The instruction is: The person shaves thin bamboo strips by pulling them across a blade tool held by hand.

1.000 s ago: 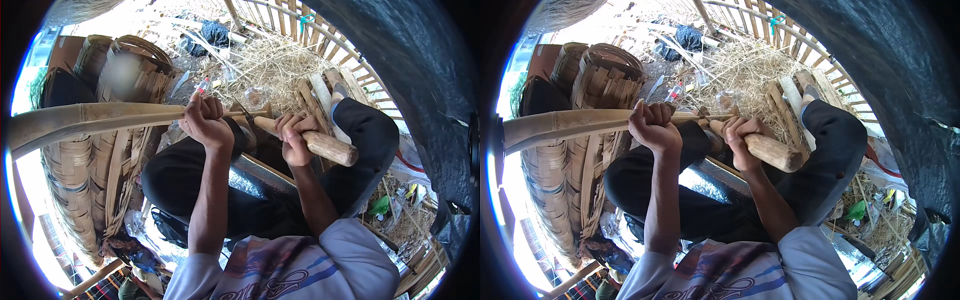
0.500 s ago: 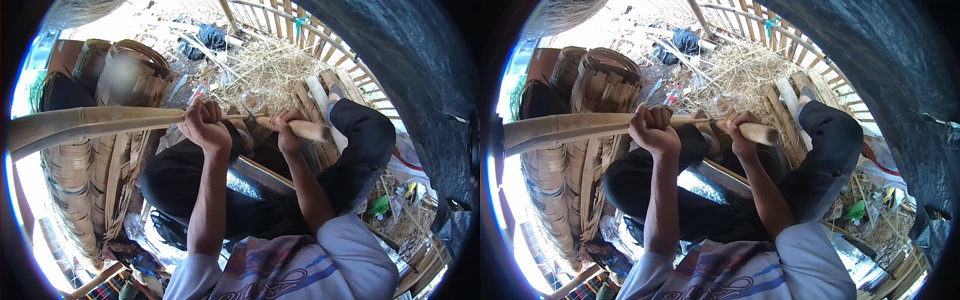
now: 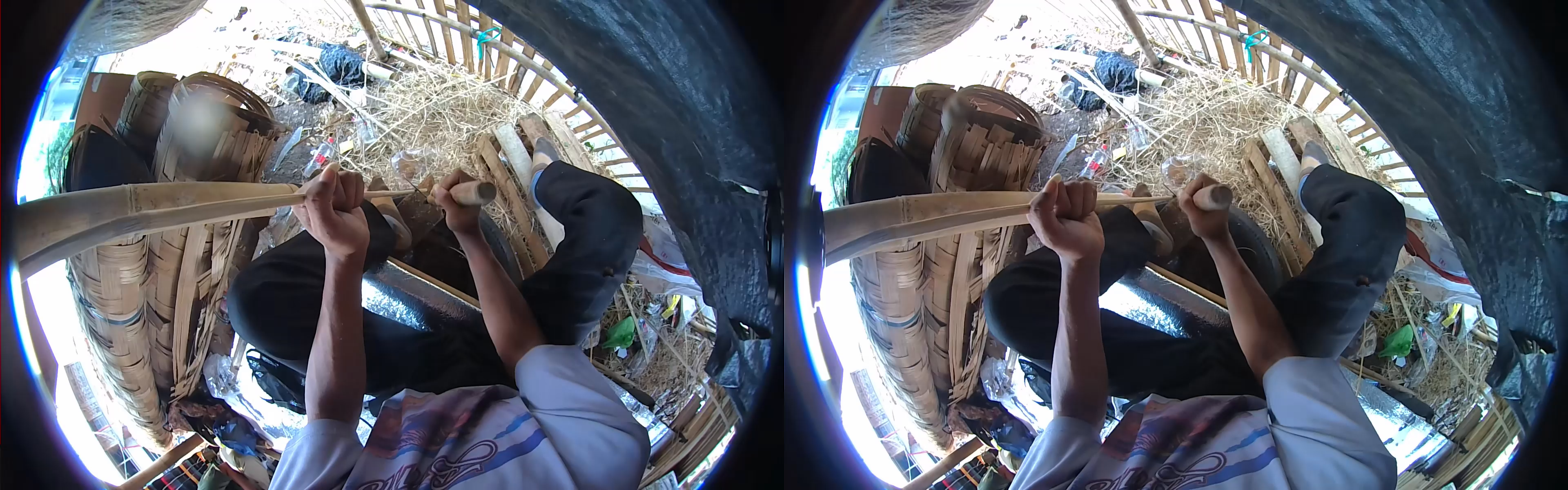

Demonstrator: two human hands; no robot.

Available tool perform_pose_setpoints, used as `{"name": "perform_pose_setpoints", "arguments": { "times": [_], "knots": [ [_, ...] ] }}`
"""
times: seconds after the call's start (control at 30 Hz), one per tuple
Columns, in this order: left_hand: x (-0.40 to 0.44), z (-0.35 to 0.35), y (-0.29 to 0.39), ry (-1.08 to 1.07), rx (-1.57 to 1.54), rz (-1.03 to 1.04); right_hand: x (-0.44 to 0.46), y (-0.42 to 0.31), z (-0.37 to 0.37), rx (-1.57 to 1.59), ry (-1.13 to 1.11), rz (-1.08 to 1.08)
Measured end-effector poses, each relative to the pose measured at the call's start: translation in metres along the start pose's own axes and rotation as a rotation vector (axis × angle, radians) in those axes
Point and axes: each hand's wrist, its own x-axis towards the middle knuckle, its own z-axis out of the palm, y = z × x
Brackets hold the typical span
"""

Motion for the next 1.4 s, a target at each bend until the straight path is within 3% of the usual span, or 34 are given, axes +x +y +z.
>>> {"name": "perform_pose_setpoints", "arguments": {
  "times": [0.07,0.13,0.23,0.3,0.37,0.5,0.57,0.63,0.73,0.77,0.83,0.9,0.93,1.0,1.03,1.1,1.13,1.2,1.27,1.33,1.4],
  "knots": [
    [0.002,-0.005,-0.004,-0.035,-0.024,0.006,0.012,0.011,-0.003,0.055,0.031,0.027],
    [0.001,-0.008,-0.002,-0.086,-0.037,-0.009,0.018,-0.007,-0.004,0.532,0.014,0.103],
    [0.004,-0.005,-0.002,-0.063,-0.031,-0.025,0.02,-0.03,0.007,0.585,-0.019,0.04],
    [0.001,-0.003,0.0,-0.059,-0.05,-0.038,0.009,0.01,-0.004,0.203,-0.01,0.075],
    [-0.001,-0.008,-0.004,-0.098,-0.058,-0.022,0.005,0.045,-0.023,-0.041,-0.01,0.257],
    [0.003,-0.011,-0.002,-0.143,-0.057,-0.014,0.019,0.043,-0.028,0.167,0.093,0.329],
    [0.004,-0.011,-0.001,-0.154,-0.055,-0.019,0.023,0.017,-0.015,0.393,0.033,0.14],
    [0.001,-0.012,-0.001,-0.165,-0.048,-0.024,0.019,0.011,-0.008,0.484,0.025,0.181],
    [-0.001,-0.004,-0.003,-0.227,-0.073,-0.026,0.009,0.065,-0.021,-0.352,-0.138,0.015],
    [-0.002,-0.002,-0.006,-0.176,0.037,0.046,0.012,0.077,-0.03,-0.352,-0.132,0.005],
    [0.001,-0.01,-0.01,-0.121,0.155,0.121,0.022,0.077,-0.036,-0.039,-0.026,0.228],
    [0.007,-0.022,-0.015,-0.381,-0.054,0.176,0.028,0.061,-0.037,-0.025,0.014,0.244],
    [0.009,-0.026,-0.017,-0.466,-0.126,0.189,0.034,0.046,-0.031,0.22,0.051,0.221],
    [0.005,-0.027,-0.017,-0.385,0.135,0.343,0.038,0.033,-0.019,0.574,0.087,0.188],
    [0.004,-0.023,-0.012,-0.353,0.225,0.39,0.033,0.046,-0.017,0.575,0.087,0.197],
    [0.002,-0.01,-0.003,-0.286,0.106,0.161,0.03,0.064,-0.017,0.224,-0.075,0.292],
    [0.003,-0.005,-0.001,-0.266,0.061,0.093,0.034,0.065,-0.02,-0.061,-0.108,0.214],
    [0.005,-0.011,-0.002,-0.263,-0.047,-0.011,0.039,0.061,-0.023,0.037,-0.074,0.223],
    [0.004,-0.011,-0.001,-0.226,0.001,0.027,0.039,0.034,-0.022,0.285,-0.057,0.331],
    [0.003,-0.021,-0.01,-0.183,0.045,0.063,0.042,0.015,-0.024,0.423,-0.048,0.232],
    [0.002,-0.039,-0.027,-0.238,0.237,0.356,0.037,0.013,-0.02,0.529,-0.051,0.219]
  ]
}}
